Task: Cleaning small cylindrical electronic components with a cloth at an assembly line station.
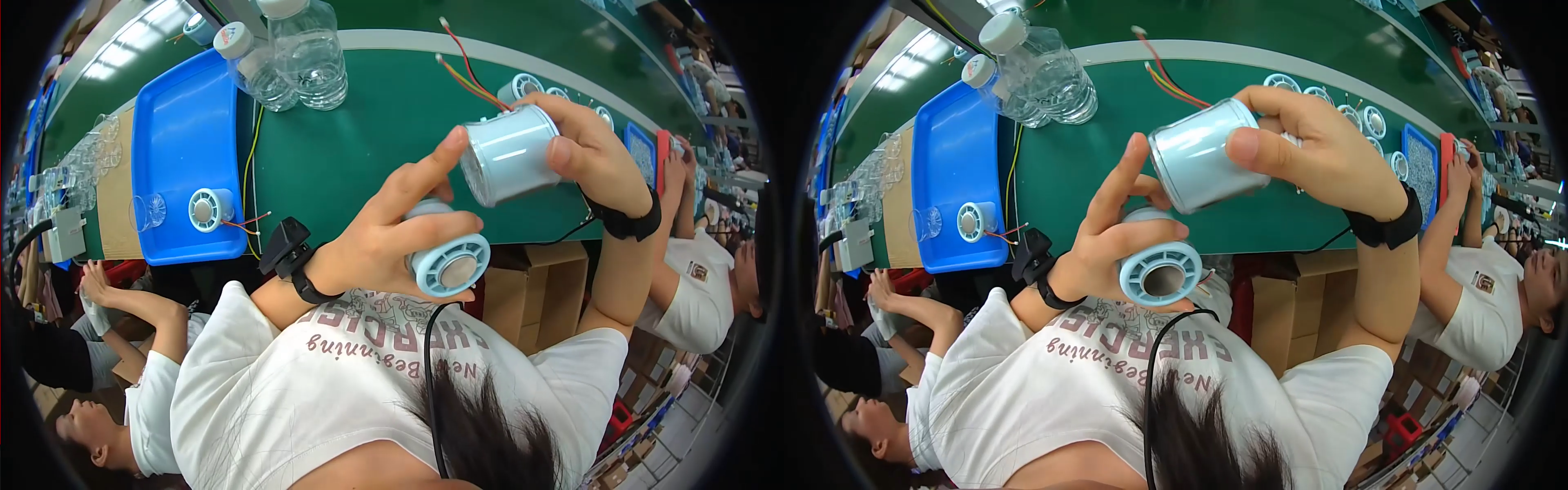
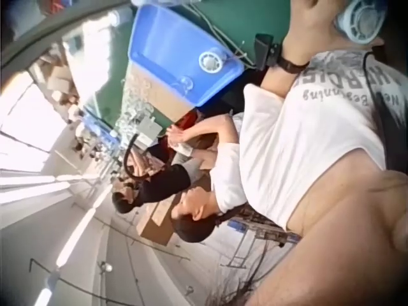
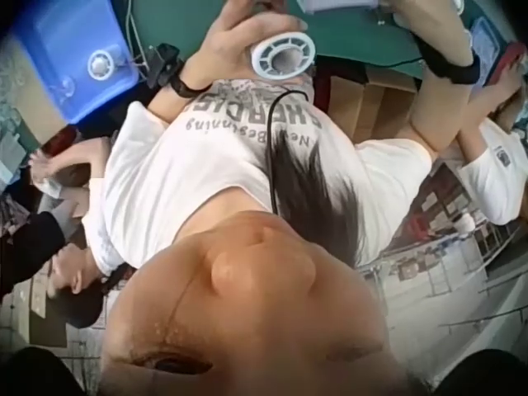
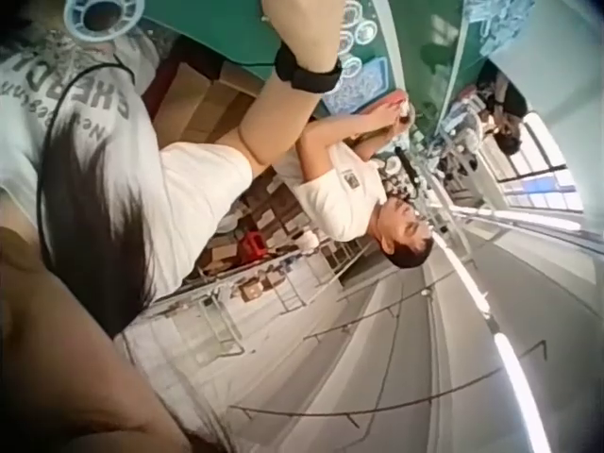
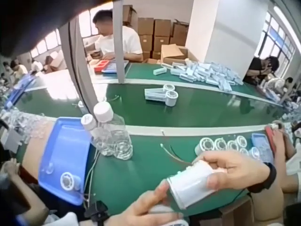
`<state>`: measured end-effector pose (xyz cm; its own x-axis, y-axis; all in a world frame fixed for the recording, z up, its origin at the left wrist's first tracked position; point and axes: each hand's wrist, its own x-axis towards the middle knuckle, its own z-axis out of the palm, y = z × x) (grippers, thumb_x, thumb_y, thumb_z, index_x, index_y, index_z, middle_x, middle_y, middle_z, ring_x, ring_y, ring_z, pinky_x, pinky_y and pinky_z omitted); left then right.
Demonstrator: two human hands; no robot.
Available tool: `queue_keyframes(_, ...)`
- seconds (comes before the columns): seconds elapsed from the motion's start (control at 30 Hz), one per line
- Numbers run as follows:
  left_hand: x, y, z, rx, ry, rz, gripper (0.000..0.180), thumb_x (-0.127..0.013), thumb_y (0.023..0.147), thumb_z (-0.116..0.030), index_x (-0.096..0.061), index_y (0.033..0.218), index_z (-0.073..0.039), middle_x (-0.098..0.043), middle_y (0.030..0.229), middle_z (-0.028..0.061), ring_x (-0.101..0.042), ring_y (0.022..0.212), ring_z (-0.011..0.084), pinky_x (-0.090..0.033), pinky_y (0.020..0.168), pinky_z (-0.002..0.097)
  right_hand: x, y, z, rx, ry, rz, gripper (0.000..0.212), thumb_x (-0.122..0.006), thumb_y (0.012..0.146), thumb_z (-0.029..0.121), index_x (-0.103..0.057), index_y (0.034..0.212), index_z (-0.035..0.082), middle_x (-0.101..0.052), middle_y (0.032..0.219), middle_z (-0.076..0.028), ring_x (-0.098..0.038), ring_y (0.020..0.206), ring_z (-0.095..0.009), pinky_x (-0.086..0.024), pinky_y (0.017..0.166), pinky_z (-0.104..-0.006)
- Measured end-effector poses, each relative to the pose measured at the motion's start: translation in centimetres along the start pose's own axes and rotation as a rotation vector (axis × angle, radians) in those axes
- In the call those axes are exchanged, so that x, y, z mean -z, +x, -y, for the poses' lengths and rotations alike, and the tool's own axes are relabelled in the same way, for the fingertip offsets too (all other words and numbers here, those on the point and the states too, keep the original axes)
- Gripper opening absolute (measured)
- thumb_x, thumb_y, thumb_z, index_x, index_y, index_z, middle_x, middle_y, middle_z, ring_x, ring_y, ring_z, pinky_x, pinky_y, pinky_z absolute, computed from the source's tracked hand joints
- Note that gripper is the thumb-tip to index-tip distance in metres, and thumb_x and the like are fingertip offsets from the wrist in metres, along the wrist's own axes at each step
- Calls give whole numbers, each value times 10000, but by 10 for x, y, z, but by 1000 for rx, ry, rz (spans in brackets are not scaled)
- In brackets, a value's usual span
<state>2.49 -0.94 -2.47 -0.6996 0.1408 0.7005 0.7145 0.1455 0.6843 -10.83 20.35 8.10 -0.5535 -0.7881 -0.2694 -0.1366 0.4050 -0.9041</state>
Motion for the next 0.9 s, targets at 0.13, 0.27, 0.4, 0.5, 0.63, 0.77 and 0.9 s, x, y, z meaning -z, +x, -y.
queue_keyframes(0.13,-7,-1,-3,-39,-67,-9,549,-904,644,-309,-666,1063,-47,-211,1536,321,-600,969,321,-534,799,368,-13,-10,14,-153,53,94,815,-490,863,724,-582,1156,-31,-662,904,-71,-634,756,-105,-488,593,-216)
queue_keyframes(0.27,-9,-1,-5,17,-187,-22,589,-917,620,-338,-665,1067,-48,-215,1531,320,-619,955,316,-541,802,382,-33,-14,22,-304,138,-134,710,-472,899,681,-663,1002,5,-639,735,-67,-558,564,-92,-386,493,-226)
queue_keyframes(0.4,-3,-1,-6,85,-229,-6,644,-928,598,-365,-655,1087,-48,-193,1528,329,-633,922,288,-544,784,383,-27,-10,22,-509,185,-123,709,-468,897,685,-668,929,6,-624,692,-61,-529,529,-81,-380,485,-232)
queue_keyframes(0.5,0,-4,-2,121,-242,-27,678,-931,592,-377,-641,1108,-48,-176,1524,335,-640,904,265,-547,768,380,-7,-1,16,-456,81,-126,689,-477,898,675,-646,981,12,-659,795,-57,-582,594,-87,-340,443,-200)
queue_keyframes(0.63,8,-9,4,112,-169,-38,713,-927,596,-396,-611,1131,-46,-177,1514,334,-637,901,246,-544,763,368,58,22,-15,-235,-740,-539,725,-592,795,703,-666,922,-7,-664,785,-111,-612,663,-151,-437,573,-263)
queue_keyframes(0.77,14,-13,4,121,-122,-49,738,-924,589,-419,-591,1133,-48,-208,1503,313,-637,900,238,-540,773,359,134,39,-72,-320,-1032,-684,738,-699,688,686,-681,900,-21,-694,867,-195,-689,814,-299,-530,746,-384)
queue_keyframes(0.9,23,-27,2,156,-42,-92,753,-925,579,-435,-585,1130,-52,-231,1495,306,-635,890,235,-533,785,360,164,56,-127,-444,-1113,-584,704,-738,664,652,-704,914,-5,-706,906,-201,-691,870,-329,-535,788,-398)
